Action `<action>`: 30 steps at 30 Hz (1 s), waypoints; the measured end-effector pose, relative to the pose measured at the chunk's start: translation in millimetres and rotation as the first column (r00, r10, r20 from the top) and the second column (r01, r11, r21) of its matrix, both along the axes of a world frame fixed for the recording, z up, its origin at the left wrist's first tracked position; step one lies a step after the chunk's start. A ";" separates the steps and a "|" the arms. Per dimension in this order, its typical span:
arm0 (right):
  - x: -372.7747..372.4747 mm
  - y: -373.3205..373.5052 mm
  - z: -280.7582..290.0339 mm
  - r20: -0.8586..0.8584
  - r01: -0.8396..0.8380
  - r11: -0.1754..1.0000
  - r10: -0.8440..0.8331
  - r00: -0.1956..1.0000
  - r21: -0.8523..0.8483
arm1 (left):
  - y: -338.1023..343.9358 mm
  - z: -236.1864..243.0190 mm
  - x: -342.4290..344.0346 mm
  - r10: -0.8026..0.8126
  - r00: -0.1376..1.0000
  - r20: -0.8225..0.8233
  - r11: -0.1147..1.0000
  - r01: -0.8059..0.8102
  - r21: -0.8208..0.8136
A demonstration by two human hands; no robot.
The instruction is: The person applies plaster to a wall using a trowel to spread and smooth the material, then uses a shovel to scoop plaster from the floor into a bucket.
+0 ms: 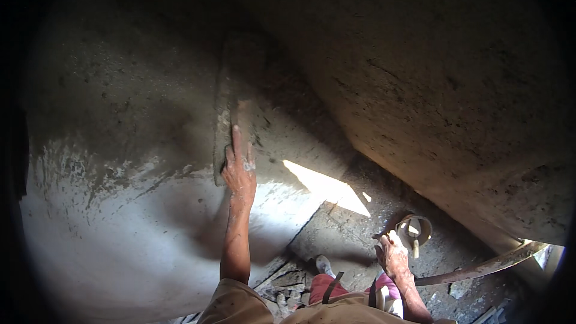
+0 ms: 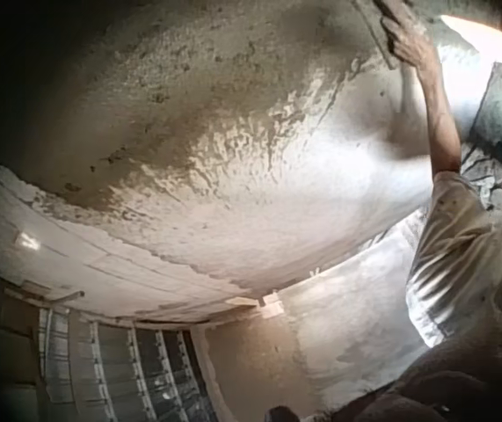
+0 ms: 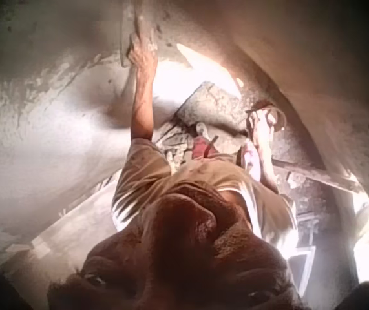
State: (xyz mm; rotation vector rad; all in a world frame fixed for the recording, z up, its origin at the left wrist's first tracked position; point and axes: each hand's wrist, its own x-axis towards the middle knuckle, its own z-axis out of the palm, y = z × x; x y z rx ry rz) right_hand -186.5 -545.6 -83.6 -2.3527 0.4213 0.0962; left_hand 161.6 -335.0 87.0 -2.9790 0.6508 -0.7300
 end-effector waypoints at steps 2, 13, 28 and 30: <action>-13.4 -4.8 -3.2 0.044 0.061 0.998 -0.061 0.997 -0.003 | 6.2 -29.7 -0.8 0.005 1.000 -0.022 0.997 -0.004 0.071; -65.3 -25.9 -2.3 0.017 0.091 0.995 -0.092 0.996 0.052 | 85.3 -202.5 -113.3 0.162 0.791 -0.589 0.912 0.108 0.395; 46.8 113.6 143.4 0.405 -0.289 0.955 0.237 0.883 0.071 | 18.4 -23.3 -197.8 -0.578 0.745 -0.332 0.343 -0.147 -0.928; 48.9 124.4 152.8 0.362 -0.243 0.969 0.209 0.909 0.050 | 30.4 -17.6 -200.1 -0.599 0.721 -0.348 0.424 -0.084 -0.902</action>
